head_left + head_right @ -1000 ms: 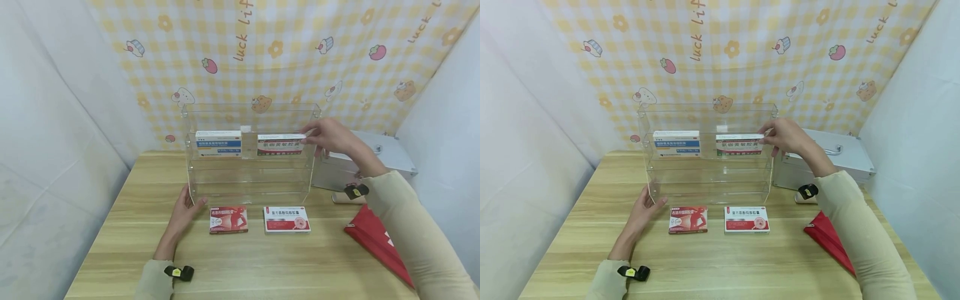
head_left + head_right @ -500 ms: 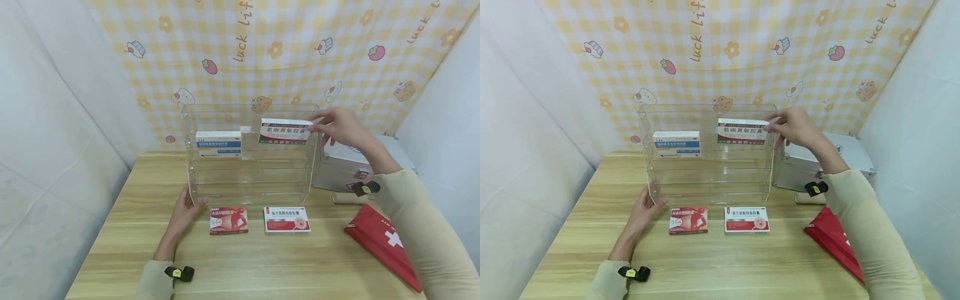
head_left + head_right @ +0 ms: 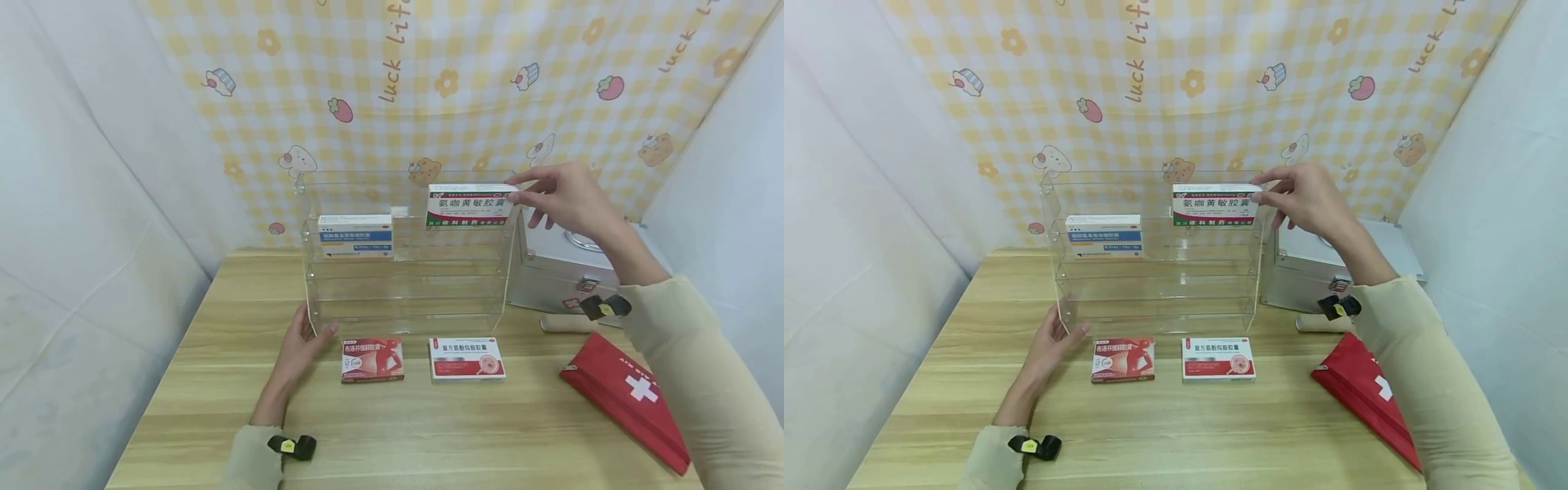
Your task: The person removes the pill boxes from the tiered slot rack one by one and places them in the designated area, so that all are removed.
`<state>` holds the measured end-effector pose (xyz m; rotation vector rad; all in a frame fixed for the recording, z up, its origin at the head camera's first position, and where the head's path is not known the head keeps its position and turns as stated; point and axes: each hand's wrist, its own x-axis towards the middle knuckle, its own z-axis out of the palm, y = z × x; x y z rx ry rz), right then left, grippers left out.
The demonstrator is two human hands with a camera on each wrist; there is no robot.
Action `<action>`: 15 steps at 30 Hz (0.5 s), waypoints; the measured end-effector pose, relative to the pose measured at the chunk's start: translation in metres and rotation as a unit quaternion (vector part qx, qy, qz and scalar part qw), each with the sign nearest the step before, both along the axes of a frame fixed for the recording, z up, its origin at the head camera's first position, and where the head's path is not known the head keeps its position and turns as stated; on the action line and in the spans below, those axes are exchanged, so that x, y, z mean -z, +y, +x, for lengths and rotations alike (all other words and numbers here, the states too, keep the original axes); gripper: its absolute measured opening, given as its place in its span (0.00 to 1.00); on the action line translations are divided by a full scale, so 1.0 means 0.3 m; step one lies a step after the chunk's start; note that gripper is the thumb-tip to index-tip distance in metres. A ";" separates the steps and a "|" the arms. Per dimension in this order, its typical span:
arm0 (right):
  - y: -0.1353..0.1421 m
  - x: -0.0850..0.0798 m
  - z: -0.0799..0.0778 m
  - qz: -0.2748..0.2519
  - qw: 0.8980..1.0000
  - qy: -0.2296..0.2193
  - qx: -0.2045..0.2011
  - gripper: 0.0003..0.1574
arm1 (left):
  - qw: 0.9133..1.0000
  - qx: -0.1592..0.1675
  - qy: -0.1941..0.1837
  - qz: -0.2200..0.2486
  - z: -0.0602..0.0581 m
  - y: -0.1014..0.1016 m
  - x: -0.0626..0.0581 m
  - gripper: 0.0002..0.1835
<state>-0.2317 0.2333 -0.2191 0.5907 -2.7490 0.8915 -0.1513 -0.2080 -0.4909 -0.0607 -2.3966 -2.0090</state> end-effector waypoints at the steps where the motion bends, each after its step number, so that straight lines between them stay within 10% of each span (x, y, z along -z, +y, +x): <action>1: 0.002 0.001 0.003 -0.001 1.000 0.002 -0.001 0.20 | 1.000 -0.001 0.003 -0.002 -0.002 0.000 0.007 0.47; 15: 0.041 0.089 0.139 -0.019 1.000 0.008 -0.013 0.19 | 1.000 0.001 0.004 -0.001 -0.015 -0.005 0.019 0.47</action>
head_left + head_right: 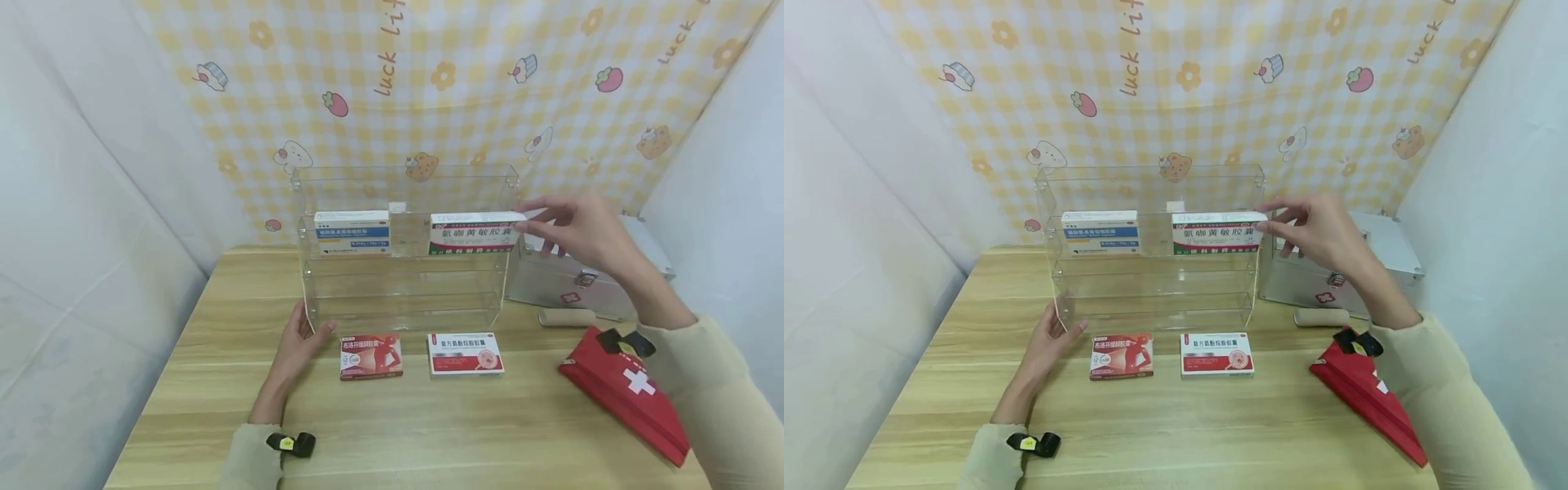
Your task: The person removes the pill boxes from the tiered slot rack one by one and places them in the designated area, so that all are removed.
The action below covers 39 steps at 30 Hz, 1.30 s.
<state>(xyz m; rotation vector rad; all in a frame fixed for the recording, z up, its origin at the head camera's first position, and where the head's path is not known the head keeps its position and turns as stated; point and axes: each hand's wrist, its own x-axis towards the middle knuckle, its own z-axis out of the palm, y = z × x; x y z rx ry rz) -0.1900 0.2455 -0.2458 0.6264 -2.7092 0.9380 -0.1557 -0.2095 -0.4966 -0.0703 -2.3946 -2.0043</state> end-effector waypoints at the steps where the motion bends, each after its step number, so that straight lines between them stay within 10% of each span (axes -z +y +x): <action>1: 0.003 0.017 0.012 -0.007 1.000 -0.006 -0.001 0.19 | 1.000 -0.001 -0.001 0.000 0.000 0.000 0.000 0.47; 16: 0.017 0.293 0.179 -0.010 0.998 -0.054 -0.031 0.18 | 1.000 0.003 -0.003 -0.006 0.000 -0.002 -0.004 0.47; 28: 0.030 0.389 0.234 -0.001 0.992 -0.124 -0.019 0.17 | 1.000 0.004 -0.017 -0.004 0.005 0.000 0.001 0.48; 39: 0.061 0.506 0.320 -0.030 0.957 -0.283 -0.058 0.19 | 1.000 0.005 -0.008 0.002 -0.007 0.001 -0.003 0.47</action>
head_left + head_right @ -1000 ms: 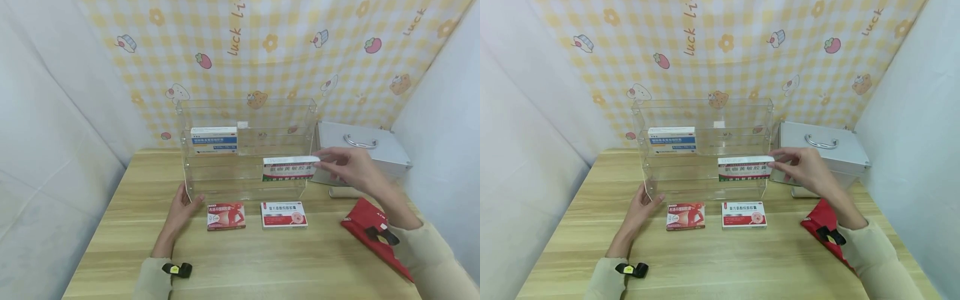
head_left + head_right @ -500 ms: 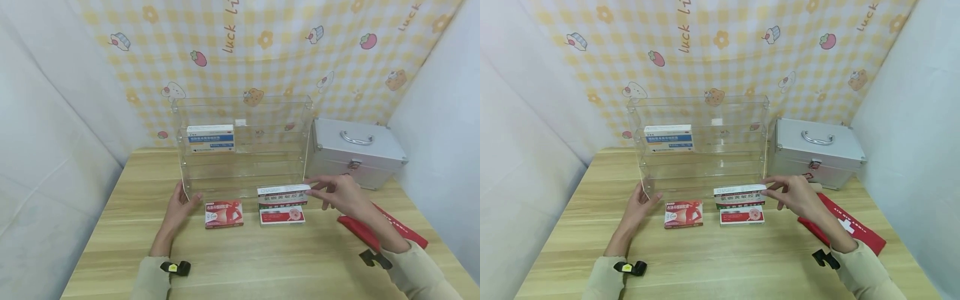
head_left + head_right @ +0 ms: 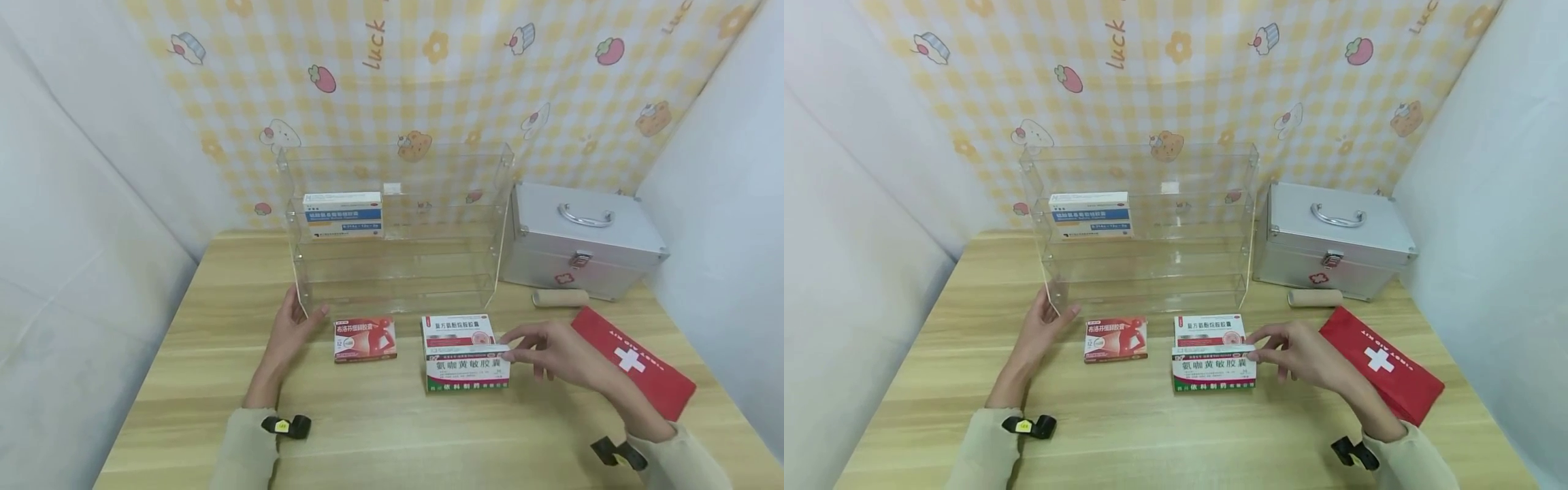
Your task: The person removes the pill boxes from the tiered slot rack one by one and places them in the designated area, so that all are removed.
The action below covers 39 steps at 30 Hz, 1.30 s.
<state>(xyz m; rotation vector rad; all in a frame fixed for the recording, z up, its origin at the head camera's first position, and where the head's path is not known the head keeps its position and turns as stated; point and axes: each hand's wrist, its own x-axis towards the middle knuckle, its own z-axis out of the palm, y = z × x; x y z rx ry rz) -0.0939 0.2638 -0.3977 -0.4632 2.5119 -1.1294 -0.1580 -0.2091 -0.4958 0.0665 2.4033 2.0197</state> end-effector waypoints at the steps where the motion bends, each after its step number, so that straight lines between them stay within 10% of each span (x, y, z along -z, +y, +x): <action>1: 0.003 0.010 0.004 -0.004 1.000 -0.009 -0.004 0.19 | 1.000 0.000 0.001 -0.001 -0.002 -0.001 -0.001 0.47; 14: 0.022 0.100 0.051 -0.042 0.996 -0.057 -0.061 0.16 | 1.000 -0.003 -0.005 -0.001 0.000 0.002 -0.008 0.47; 27: 0.009 0.156 0.037 0.004 1.000 -0.008 -0.016 0.14 | 1.000 0.007 -0.020 0.014 0.034 0.025 -0.110 0.47; 39: 0.009 0.194 0.028 0.006 1.000 -0.002 0.006 0.13 | 1.000 0.004 -0.023 0.014 0.026 0.016 -0.088 0.47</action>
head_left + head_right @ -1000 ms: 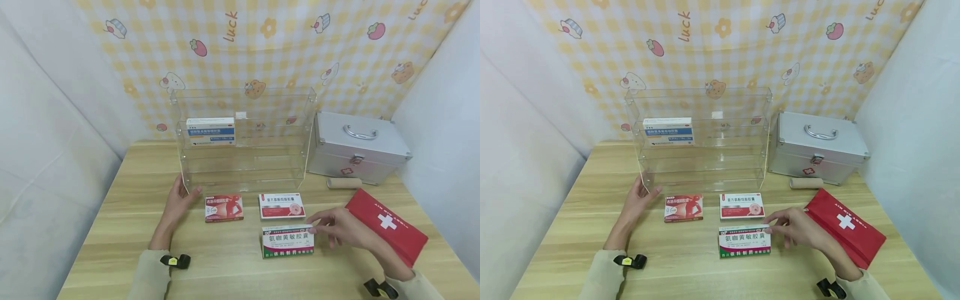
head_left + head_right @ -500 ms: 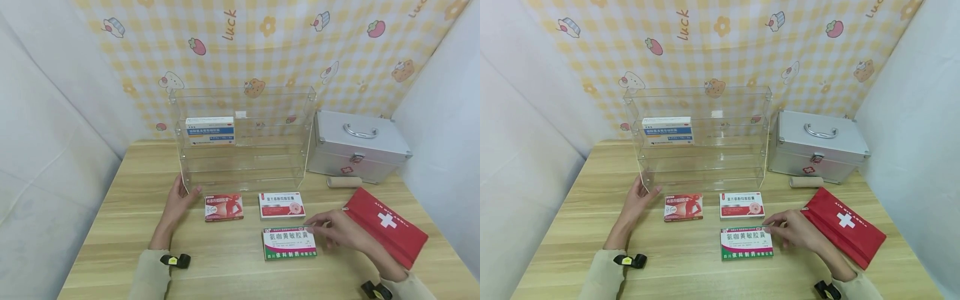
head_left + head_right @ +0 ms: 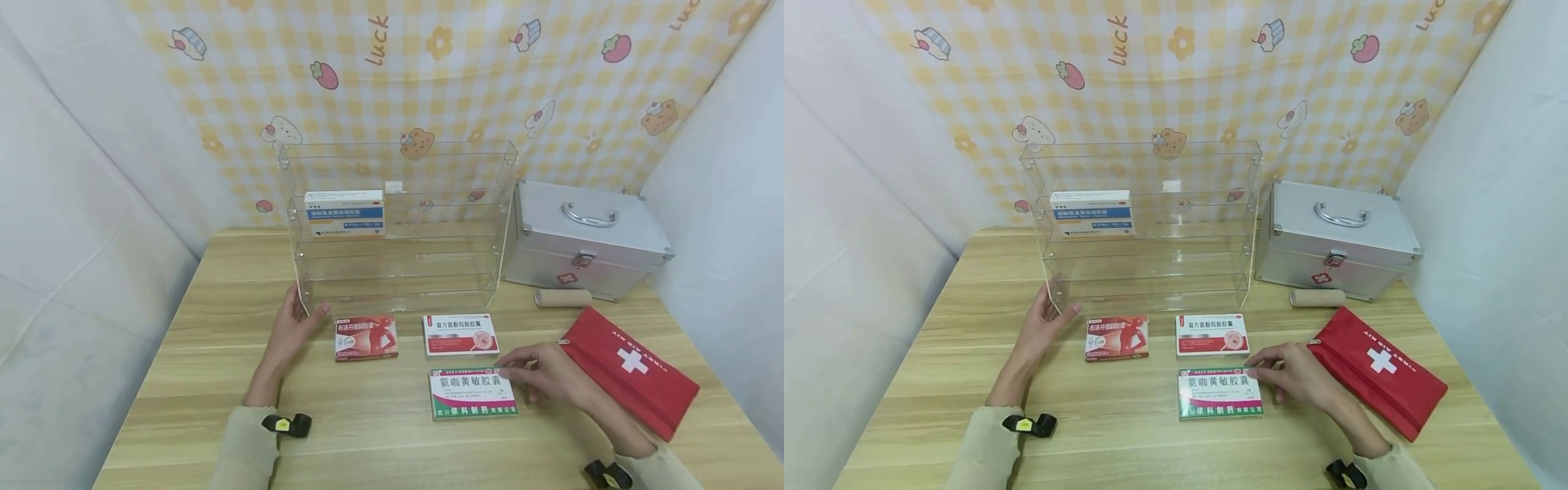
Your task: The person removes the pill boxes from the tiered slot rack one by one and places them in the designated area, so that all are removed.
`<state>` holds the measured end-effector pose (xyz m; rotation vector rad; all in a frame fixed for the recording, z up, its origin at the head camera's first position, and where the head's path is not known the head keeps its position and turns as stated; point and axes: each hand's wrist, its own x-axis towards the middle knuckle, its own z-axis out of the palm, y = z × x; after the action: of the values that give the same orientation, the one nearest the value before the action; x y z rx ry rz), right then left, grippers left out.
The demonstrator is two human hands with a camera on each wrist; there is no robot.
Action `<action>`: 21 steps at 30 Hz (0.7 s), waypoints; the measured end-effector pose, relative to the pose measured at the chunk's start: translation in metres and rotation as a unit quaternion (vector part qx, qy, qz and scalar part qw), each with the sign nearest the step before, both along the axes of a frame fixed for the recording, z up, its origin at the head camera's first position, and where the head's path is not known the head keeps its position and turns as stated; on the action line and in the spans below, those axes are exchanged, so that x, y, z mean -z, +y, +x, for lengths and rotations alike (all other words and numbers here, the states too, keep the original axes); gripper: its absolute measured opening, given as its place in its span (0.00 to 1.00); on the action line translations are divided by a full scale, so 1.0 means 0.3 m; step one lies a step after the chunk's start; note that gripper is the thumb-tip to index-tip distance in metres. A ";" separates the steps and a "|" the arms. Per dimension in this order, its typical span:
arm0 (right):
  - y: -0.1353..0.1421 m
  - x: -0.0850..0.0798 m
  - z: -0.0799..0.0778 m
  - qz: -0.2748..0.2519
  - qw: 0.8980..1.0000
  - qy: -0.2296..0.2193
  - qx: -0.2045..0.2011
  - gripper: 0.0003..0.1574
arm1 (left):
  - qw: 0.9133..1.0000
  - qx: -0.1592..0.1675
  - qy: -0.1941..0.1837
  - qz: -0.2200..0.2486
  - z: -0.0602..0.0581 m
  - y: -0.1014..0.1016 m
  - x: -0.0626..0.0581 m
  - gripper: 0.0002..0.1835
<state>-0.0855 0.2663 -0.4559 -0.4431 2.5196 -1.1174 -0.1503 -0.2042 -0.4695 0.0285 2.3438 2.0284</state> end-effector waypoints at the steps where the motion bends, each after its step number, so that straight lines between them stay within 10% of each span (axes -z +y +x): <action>1: 0.000 0.001 -0.001 0.000 1.000 0.001 0.001 0.13 | 1.000 0.000 0.000 0.001 -0.005 -0.002 0.009 0.47; 21: 0.003 0.015 0.020 -0.005 1.000 0.013 0.023 0.16 | 1.000 -0.007 0.023 -0.011 -0.024 -0.016 0.088 0.47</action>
<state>-0.0794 0.2673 -0.4603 -0.4071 2.5585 -1.1491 -0.1574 -0.2090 -0.4958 0.0583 2.3992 2.0297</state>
